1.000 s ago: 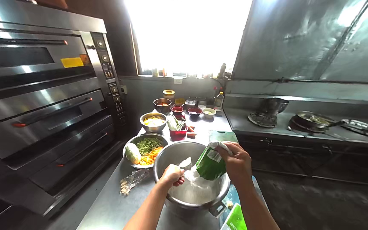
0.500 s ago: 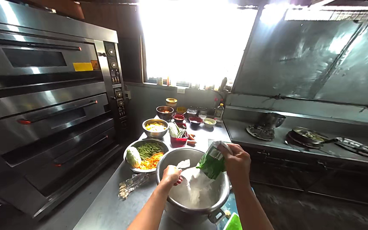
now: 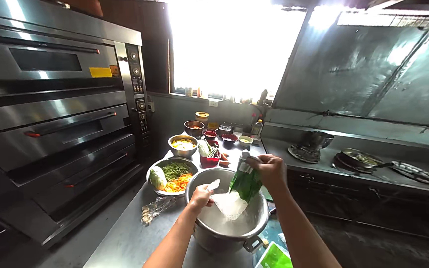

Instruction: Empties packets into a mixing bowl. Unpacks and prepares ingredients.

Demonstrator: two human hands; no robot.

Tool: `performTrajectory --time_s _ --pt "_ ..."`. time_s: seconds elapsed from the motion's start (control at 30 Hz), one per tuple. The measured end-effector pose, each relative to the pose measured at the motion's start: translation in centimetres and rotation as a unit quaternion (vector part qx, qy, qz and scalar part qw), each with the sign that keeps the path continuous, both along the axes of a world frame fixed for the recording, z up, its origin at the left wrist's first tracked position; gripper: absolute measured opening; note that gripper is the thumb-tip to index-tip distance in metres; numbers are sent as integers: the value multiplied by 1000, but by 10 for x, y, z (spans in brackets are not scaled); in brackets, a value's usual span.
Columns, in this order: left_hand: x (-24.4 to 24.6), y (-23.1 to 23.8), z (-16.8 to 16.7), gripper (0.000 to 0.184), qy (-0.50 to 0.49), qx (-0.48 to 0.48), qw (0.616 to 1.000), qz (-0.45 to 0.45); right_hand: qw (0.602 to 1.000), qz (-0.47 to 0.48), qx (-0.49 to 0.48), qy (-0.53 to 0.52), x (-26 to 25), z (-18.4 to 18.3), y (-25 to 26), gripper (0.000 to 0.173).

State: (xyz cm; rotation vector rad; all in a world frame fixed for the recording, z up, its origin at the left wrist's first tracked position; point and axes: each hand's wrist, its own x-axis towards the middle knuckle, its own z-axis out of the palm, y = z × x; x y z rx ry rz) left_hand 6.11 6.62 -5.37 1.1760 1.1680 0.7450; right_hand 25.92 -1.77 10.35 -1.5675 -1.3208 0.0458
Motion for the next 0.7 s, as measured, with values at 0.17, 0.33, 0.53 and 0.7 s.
performTrajectory --time_s 0.17,0.33,0.53,0.7 --pt "-1 3 -1 20 -95 -6 995 -15 1000 6 -22 -6 -1 3 9 25" --pt "-6 5 -3 19 -10 27 998 -54 998 9 -52 -24 1 -11 9 26" --pt "-10 -8 5 27 -63 27 996 -64 995 -1 -56 -83 9 -11 8 32" --pt "-6 -2 10 24 -164 23 985 -50 983 56 -73 -157 11 -27 15 29"
